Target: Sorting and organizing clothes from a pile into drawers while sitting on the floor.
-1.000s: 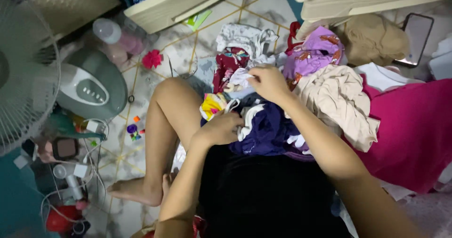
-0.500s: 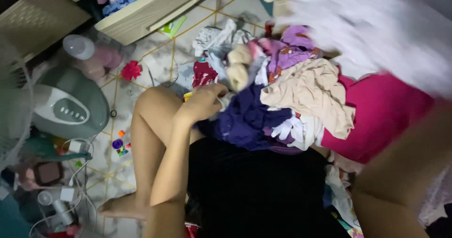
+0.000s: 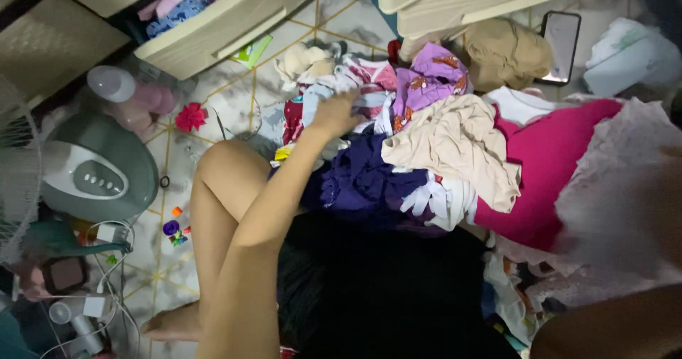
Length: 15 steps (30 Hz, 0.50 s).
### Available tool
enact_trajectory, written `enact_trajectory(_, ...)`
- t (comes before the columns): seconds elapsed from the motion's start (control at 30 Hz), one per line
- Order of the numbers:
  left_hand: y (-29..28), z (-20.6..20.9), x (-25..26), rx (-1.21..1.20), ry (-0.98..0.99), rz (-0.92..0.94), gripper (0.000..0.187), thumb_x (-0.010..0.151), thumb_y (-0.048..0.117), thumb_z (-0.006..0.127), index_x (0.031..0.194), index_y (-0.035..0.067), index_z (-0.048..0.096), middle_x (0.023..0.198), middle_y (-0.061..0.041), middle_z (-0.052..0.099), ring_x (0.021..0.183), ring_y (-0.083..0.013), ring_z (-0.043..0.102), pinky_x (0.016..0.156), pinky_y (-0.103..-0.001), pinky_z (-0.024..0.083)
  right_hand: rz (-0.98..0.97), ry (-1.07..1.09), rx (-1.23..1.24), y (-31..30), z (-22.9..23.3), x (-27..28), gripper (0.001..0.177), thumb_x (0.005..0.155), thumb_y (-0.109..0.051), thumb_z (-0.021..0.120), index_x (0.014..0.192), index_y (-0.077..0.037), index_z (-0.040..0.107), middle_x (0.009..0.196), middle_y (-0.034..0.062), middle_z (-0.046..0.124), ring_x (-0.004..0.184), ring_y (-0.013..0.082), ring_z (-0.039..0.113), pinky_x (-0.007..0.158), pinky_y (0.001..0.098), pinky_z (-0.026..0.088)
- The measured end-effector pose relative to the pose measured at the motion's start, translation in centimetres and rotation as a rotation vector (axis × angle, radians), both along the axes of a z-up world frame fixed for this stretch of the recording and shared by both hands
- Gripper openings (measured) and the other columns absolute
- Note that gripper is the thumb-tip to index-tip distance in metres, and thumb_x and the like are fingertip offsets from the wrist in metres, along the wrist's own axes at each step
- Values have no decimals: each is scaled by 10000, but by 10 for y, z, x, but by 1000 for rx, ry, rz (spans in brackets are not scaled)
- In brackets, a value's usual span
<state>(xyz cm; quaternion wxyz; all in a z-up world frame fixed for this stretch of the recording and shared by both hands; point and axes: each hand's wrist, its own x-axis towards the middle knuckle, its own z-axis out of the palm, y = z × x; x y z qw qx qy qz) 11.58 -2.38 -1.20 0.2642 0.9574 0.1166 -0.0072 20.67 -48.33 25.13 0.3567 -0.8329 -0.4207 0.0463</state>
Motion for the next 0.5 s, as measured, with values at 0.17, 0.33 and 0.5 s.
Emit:
enact_trajectory(0.17, 14, 8, 15, -98, -45, -16, 273, 951, 328, 694, 1085, 91, 704, 897, -157, 706, 875, -358, 687, 766, -495, 527, -11, -193, -237, 64, 0, -12, 613, 884, -305, 727, 1409, -24, 583, 1462, 224, 542, 1361, 391, 494, 1148, 499, 374)
enact_trajectory(0.33, 28, 151, -16, -769, -303, -10, 300, 1050, 286, 631, 864, 57, 575, 720, 36, 429, 669, -79, 418, 604, -300, 373, 134, -141, -205, 153, -35, -20, 739, 870, -319, 753, 1497, -37, 484, 1504, 259, 483, 1375, 425, 448, 1133, 502, 359)
enact_trajectory(0.5, 22, 242, -60, -1243, -548, 223, 128, 977, 241, 661, 974, 114, 649, 812, 47, 569, 712, -60, 540, 638, -263, 473, 256, -84, -58, 229, -105, -32, 809, 834, -380, 802, 1462, -15, 445, 1431, 259, 510, 1339, 436, 486, 1113, 493, 388)
